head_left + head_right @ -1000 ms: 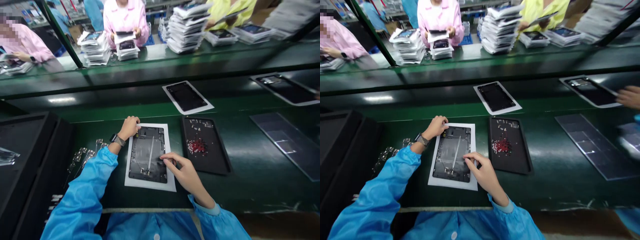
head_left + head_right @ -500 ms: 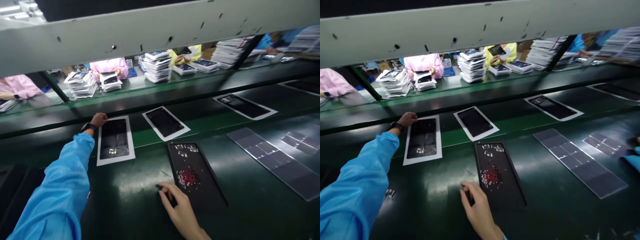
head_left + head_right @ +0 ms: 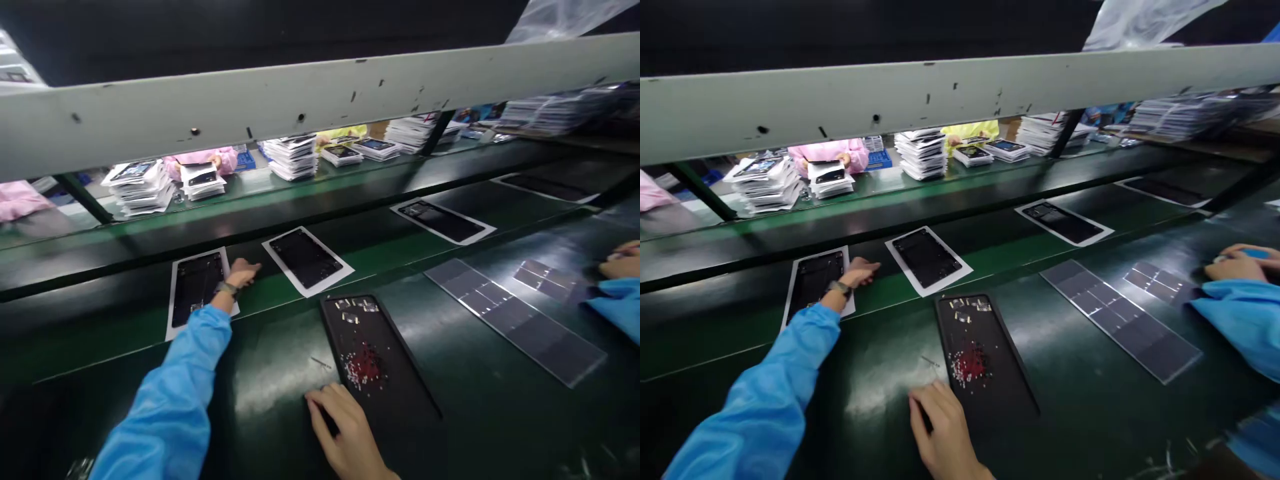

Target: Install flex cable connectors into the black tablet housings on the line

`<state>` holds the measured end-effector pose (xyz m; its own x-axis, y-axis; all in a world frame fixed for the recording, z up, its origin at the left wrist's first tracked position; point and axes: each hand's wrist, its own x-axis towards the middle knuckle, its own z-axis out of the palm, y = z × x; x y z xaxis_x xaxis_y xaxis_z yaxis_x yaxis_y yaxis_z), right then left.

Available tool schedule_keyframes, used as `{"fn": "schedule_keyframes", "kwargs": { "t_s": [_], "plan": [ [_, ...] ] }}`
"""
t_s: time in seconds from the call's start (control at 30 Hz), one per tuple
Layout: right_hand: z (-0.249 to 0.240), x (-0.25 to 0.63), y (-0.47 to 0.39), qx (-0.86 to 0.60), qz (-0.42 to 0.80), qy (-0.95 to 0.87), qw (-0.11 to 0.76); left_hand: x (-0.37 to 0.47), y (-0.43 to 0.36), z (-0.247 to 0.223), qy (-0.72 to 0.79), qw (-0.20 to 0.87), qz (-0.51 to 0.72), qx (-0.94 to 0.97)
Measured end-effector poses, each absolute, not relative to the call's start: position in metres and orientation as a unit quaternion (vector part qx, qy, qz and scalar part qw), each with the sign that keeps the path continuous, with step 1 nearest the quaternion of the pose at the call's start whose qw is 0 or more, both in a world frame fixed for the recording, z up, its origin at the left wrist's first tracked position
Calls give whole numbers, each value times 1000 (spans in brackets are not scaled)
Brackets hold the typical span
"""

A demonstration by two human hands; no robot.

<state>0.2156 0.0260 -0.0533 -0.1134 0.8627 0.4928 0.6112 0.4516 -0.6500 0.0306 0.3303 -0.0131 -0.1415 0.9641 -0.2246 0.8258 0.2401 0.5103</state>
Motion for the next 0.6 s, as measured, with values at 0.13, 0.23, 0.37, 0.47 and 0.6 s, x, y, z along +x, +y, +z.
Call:
{"fn": "schedule_keyframes", "kwargs": {
  "t_s": [0.13,0.23,0.37,0.47,0.6],
  "plan": [
    [-52,214,25,-509,152,-728,434,100,309,-28,768,330,147,529],
    [-53,213,24,-508,151,-730,431,126,294,-25,779,337,176,498],
    [-57,212,24,-520,139,-727,427,141,282,-16,786,350,209,464],
    [-58,211,25,-526,129,-723,429,144,279,-12,789,355,233,445],
    [-55,210,26,-524,114,-716,448,142,278,-9,785,353,263,436]
  ]
}}
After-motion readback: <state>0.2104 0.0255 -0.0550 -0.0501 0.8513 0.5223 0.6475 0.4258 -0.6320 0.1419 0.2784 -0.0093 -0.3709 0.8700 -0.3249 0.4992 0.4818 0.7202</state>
